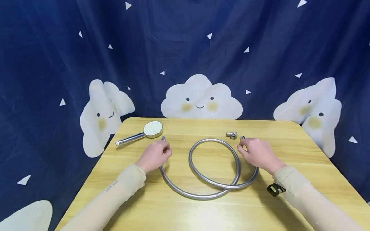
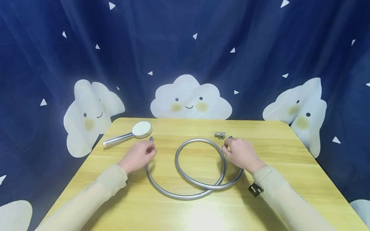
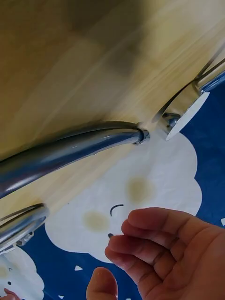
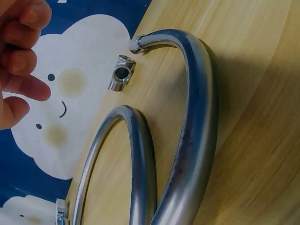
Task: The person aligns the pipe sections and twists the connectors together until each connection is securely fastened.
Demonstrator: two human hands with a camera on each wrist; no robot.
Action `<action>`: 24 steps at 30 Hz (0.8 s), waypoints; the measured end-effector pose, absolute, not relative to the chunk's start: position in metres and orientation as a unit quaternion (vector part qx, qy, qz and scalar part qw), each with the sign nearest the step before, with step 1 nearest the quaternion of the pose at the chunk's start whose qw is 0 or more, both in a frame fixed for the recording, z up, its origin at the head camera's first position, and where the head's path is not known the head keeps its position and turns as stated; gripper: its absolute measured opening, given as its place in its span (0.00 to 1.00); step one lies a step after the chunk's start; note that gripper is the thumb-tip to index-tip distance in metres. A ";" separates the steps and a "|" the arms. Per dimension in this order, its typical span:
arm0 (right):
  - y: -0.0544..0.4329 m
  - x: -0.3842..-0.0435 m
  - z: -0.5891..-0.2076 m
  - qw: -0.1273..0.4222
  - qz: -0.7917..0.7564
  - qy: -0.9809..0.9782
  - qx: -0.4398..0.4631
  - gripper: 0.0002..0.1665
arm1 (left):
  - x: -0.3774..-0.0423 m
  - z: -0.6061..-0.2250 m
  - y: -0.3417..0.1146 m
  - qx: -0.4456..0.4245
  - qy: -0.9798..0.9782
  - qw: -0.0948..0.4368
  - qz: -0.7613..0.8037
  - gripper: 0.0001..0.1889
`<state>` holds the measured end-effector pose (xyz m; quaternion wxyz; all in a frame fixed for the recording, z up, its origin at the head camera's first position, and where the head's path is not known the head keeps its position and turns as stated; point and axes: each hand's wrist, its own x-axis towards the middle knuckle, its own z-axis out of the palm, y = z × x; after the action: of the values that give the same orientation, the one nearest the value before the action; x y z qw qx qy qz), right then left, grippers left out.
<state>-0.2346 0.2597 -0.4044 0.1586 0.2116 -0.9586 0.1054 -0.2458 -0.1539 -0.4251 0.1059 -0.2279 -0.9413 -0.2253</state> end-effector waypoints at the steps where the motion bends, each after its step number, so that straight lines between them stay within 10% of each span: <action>1: 0.260 -0.234 -0.405 0.159 0.107 -0.958 0.212 0.10 | -0.246 -0.424 -0.155 -0.227 -0.941 0.107 -0.227 0.07; 24: 0.261 -0.227 -0.401 0.141 0.124 -0.961 0.204 0.10 | -0.291 -0.414 -0.230 -0.120 -0.966 0.102 -0.206 0.08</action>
<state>-0.2265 0.2612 -0.4007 0.1408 0.2041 -0.9608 0.1241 -0.2908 -0.2303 -0.4141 0.1024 -0.1198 -0.9658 -0.2060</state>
